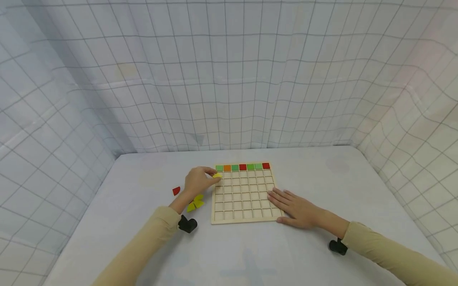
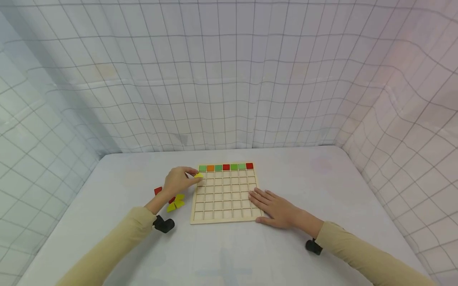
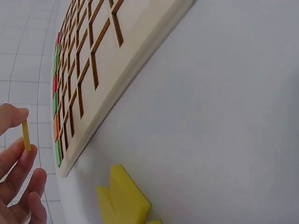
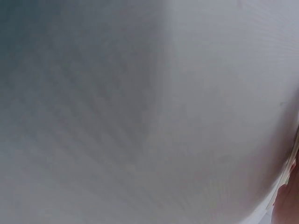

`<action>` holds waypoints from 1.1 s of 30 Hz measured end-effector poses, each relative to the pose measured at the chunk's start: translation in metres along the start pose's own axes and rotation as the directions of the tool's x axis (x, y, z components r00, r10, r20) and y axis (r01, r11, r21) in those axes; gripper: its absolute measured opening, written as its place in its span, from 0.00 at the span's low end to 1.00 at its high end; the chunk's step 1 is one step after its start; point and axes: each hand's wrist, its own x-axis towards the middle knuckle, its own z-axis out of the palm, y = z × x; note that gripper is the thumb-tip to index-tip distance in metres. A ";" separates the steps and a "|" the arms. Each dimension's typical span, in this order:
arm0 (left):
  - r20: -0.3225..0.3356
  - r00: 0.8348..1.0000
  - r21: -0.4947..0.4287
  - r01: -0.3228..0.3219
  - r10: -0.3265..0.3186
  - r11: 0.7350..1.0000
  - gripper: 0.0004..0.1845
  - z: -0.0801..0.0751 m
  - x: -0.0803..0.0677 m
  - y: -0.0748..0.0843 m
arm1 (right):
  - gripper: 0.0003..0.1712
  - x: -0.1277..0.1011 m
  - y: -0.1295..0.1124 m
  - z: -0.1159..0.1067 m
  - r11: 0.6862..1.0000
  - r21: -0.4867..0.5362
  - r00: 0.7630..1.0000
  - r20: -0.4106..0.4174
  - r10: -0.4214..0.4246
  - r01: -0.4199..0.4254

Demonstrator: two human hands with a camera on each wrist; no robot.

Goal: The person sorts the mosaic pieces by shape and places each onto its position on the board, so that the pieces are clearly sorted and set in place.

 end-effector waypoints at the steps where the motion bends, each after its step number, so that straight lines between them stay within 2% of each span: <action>1: 0.004 1.000 -0.004 -0.004 0.004 1.000 0.17 0.001 0.001 0.003 | 0.42 0.000 0.000 0.000 1.000 -0.003 1.000 0.001 -0.002 0.002; 9: -0.006 0.996 -0.004 -0.089 0.089 0.996 0.16 0.012 0.011 0.024 | 0.42 0.001 0.001 -0.002 1.000 -0.018 1.000 -0.025 -0.012 0.012; 21: 0.035 0.981 -0.017 -0.189 0.189 0.982 0.16 0.032 0.019 0.048 | 0.42 -0.001 0.002 0.001 1.000 -0.024 1.000 -0.021 -0.014 0.014; 28: 0.068 0.972 -0.073 -0.222 0.227 0.972 0.16 0.047 0.030 0.061 | 0.42 -0.001 0.004 0.002 1.000 0.006 1.000 -0.002 0.002 -0.002; 33: 0.094 0.968 -0.062 -0.227 0.233 0.972 0.15 0.056 0.034 0.068 | 0.42 0.000 0.002 0.001 1.000 0.017 1.000 -0.009 -0.006 0.006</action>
